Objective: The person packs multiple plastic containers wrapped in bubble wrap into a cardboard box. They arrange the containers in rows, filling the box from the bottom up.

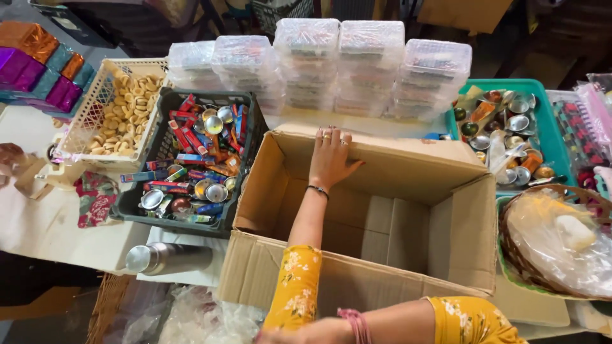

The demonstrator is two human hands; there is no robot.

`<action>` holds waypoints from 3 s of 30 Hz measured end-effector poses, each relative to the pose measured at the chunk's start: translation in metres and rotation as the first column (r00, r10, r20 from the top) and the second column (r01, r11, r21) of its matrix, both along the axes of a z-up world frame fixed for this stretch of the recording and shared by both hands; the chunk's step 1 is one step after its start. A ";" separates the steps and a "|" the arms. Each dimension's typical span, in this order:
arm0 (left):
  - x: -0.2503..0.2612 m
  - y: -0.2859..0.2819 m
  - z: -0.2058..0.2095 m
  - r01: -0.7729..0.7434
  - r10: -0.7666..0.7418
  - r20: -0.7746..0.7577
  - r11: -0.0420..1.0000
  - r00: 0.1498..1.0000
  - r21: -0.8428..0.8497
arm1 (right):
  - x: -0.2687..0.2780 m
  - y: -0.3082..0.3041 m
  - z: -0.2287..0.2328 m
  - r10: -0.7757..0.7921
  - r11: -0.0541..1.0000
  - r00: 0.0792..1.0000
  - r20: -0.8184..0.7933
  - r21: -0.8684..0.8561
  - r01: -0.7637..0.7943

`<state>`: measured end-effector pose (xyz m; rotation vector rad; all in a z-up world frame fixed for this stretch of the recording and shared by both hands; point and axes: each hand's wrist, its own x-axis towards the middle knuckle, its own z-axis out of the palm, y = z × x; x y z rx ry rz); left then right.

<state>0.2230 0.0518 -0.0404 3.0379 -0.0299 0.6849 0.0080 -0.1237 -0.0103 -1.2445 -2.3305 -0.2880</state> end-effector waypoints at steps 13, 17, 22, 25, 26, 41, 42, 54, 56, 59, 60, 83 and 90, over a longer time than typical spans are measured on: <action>-0.104 0.076 -0.040 -0.422 0.762 -0.136 0.487 0.633 0.765 | 0.061 -0.059 0.055 -0.834 0.445 0.552 0.008 -0.583 0.680; -0.100 0.080 -0.042 -0.397 0.833 -0.087 0.349 0.547 0.849 | 0.054 -0.068 0.020 -0.889 0.250 0.444 0.113 -0.692 0.677; -0.104 0.078 -0.029 -0.388 0.809 -0.127 0.406 0.574 0.828 | 0.045 -0.069 0.008 -0.914 0.296 0.402 0.056 -0.586 0.755; -0.116 0.042 0.047 -0.391 0.677 -0.430 0.714 0.598 0.580 | 0.051 -0.069 0.001 -0.910 0.338 0.411 0.048 -0.486 0.806; -0.123 0.029 0.077 -0.419 0.512 -0.625 0.855 0.590 0.305 | 0.051 -0.069 -0.001 -0.903 0.350 0.424 0.068 -0.455 0.819; -0.185 0.207 0.015 -0.369 0.386 -0.059 0.910 0.921 0.189 | 0.053 -0.064 -0.002 -0.907 0.386 0.419 0.048 -0.302 0.872; -0.184 0.197 0.008 -0.350 0.366 -0.064 0.918 0.928 0.187 | 0.053 -0.064 0.001 -0.915 0.367 0.400 0.050 -0.307 0.878; -0.195 0.159 -0.008 -0.231 0.185 -0.162 0.914 0.969 -0.333 | 0.084 -0.139 0.040 -0.886 0.112 0.083 -0.456 -0.037 0.993; -0.191 0.153 -0.003 -0.249 0.216 -0.150 0.931 0.965 -0.267 | 0.125 -0.167 0.027 -0.971 -0.041 -0.062 -0.232 -0.095 0.995; -0.192 0.153 -0.004 -0.267 0.227 -0.163 0.919 0.960 -0.290 | 0.174 -0.171 -0.002 -0.918 0.367 0.397 0.015 -0.352 0.861; -0.192 0.151 -0.003 -0.261 0.222 -0.160 0.922 0.962 -0.285 | 0.176 -0.166 -0.006 -0.920 0.363 0.391 0.010 -0.349 0.864; -0.202 0.138 0.003 -0.384 0.313 -0.245 0.856 0.918 -0.346 | 0.087 -0.194 0.066 -0.990 0.130 0.102 -0.097 -0.343 0.930; -0.204 0.135 0.013 -0.418 0.339 -0.274 0.851 0.900 -0.319 | 0.122 -0.119 0.059 -0.816 0.055 0.427 0.390 -0.683 0.728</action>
